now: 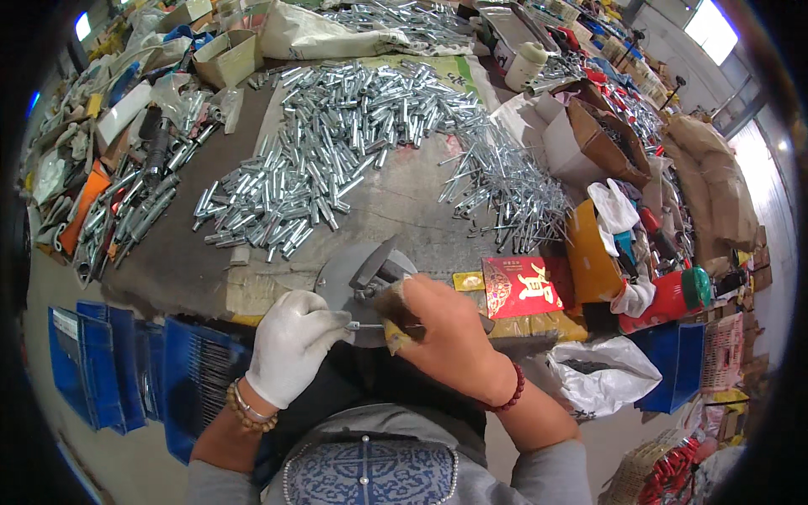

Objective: The person assembles metal anchor fasteners by picking up metal sleeves and pins from the table, inserting the pins into the sleeves, and hammering them on a metal plate.

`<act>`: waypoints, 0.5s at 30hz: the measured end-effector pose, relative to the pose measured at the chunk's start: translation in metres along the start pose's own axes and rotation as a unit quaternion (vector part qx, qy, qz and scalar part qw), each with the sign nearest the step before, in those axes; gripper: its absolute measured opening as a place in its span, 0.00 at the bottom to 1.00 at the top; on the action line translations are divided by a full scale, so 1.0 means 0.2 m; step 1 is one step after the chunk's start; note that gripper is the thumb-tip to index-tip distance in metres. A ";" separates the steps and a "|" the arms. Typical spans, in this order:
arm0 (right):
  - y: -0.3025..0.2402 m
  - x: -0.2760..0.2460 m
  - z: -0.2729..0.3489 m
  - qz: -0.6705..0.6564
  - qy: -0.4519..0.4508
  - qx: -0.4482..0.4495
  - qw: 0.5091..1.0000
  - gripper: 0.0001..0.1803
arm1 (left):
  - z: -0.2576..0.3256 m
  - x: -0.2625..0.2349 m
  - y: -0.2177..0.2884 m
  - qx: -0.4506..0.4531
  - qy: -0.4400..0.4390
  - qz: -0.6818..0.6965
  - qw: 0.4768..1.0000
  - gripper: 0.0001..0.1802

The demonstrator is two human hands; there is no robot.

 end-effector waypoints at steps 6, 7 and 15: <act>-0.13 0.20 -0.09 0.090 -0.102 -0.105 0.985 0.30 | 0.01 0.00 0.01 0.025 0.002 -0.031 0.999 0.08; -0.16 0.23 -0.09 0.100 -0.125 -0.128 0.979 0.33 | 0.01 0.01 0.00 0.018 -0.014 -0.047 0.999 0.08; -0.02 0.15 -0.08 -0.023 -0.103 -0.020 0.994 0.41 | 0.01 0.00 0.00 -0.001 -0.017 -0.008 1.000 0.07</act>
Point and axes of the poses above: each hand's wrist, its own z-axis away from the middle knuckle, its own x-axis out of the palm, y = z × x, the point moved 10 cm from there along -z, towards the middle knuckle, and after that the axes turned 10 degrees about -z, right-handed, at the moved point
